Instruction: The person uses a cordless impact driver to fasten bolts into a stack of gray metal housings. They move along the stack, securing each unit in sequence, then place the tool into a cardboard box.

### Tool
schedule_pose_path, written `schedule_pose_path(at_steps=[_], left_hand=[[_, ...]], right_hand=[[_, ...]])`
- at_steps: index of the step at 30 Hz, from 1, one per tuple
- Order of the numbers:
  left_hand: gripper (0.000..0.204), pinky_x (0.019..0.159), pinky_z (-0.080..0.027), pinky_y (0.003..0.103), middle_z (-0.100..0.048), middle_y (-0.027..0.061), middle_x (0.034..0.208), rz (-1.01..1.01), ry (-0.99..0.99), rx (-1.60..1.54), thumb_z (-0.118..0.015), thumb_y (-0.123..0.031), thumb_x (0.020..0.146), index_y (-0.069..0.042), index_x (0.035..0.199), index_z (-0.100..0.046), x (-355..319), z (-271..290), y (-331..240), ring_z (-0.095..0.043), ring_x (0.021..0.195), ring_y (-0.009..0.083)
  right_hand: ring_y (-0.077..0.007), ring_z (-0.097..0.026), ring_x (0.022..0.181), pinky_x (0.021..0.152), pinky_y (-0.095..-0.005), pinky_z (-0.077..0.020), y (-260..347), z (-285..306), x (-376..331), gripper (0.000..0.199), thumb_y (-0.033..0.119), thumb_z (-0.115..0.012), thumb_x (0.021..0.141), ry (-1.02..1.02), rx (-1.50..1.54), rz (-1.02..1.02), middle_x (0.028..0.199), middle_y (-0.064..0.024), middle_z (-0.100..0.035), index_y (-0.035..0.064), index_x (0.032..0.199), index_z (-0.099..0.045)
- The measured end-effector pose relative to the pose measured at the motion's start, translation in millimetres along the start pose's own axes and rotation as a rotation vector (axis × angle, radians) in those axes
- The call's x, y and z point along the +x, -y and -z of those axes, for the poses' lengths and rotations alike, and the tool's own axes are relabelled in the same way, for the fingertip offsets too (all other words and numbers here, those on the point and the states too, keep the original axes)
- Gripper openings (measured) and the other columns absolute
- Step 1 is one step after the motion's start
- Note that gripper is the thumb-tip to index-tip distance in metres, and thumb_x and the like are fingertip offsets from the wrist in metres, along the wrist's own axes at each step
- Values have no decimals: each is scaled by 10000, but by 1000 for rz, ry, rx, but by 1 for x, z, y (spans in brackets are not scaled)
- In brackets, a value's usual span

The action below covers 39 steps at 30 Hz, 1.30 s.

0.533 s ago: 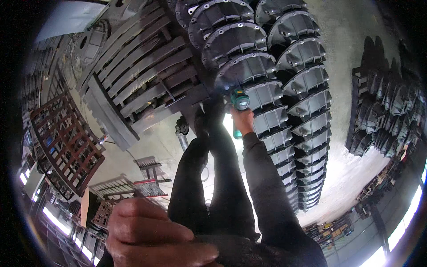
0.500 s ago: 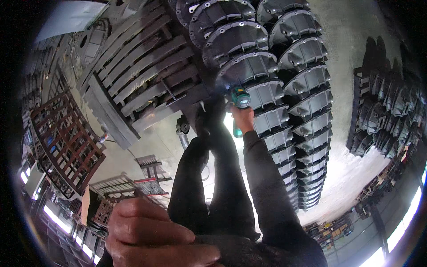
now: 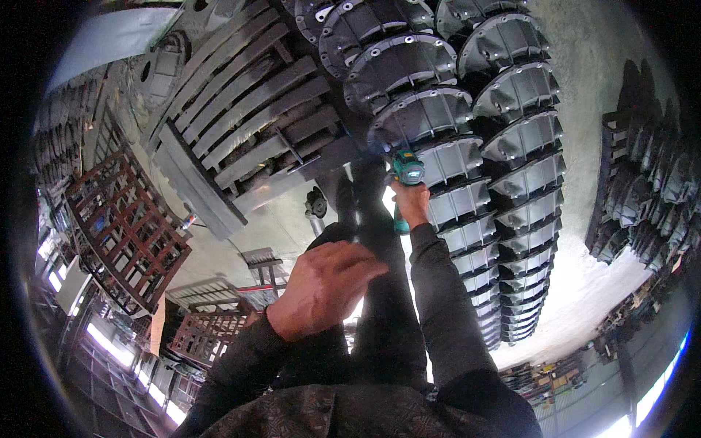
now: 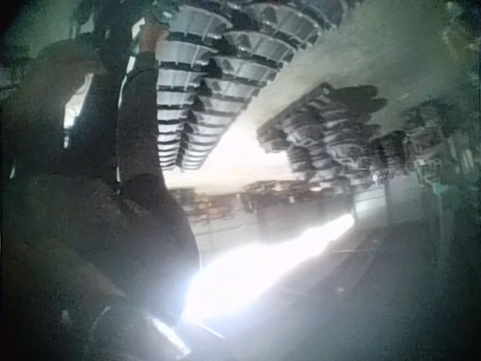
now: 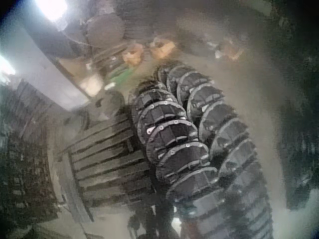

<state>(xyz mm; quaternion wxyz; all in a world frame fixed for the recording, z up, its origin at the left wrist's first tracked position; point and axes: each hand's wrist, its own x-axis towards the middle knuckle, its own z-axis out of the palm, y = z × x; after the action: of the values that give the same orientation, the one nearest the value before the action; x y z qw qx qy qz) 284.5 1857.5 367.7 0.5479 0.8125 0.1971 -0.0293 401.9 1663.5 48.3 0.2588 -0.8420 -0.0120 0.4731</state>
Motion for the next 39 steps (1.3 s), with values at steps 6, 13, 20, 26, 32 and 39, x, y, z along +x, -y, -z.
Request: schedule_pose_path(at_steps=[6,13,20,26,32,39], left_hand=[[279,726,-572,397,-683,113,954,103,-7,74,-664,6,775,-43,1047,-705,-2,-5,23,-694,852,295],[273,666,-559,399,-657,119,864,160,-42,2,-609,81,803,-52,1030,-683,6,-9,73,-685,766,312],[128,729,-555,412,-693,124,933,211,130,45,-618,-25,884,-44,981,-698,10,-8,169,-690,838,328],[165,780,-549,455,-711,151,944,166,231,63,-537,-80,918,-58,982,-688,5,1,279,-690,869,363],[162,738,-543,473,-712,173,893,223,226,119,-547,-53,885,-59,945,-697,25,3,349,-695,841,371],[87,679,-533,455,-682,135,812,50,120,136,-637,-40,876,-82,952,-639,56,-12,357,-687,782,357]], right_hand=[[-186,-735,634,618,-369,-554,19,-1,-8,242,254,-778,794,43,59,-54,705,-87,-741,14,807,-751],[-190,-739,629,600,-371,-551,-5,-9,-27,238,219,-747,795,3,113,3,749,-67,-736,-2,879,-719],[-186,-710,602,570,-351,-542,-5,-28,-22,209,131,-742,808,-101,450,-115,798,-59,-716,-7,960,-705],[-196,-690,616,550,-328,-566,4,-46,-35,244,18,-776,817,-200,633,-212,918,-72,-719,-4,1048,-700],[-211,-684,630,557,-323,-574,22,-69,-41,289,3,-769,813,-269,619,-225,944,-83,-698,-6,1079,-658],[-198,-676,611,558,-325,-577,26,-79,-43,236,-14,-759,833,-303,657,-221,908,-84,-690,-1,1045,-657]])
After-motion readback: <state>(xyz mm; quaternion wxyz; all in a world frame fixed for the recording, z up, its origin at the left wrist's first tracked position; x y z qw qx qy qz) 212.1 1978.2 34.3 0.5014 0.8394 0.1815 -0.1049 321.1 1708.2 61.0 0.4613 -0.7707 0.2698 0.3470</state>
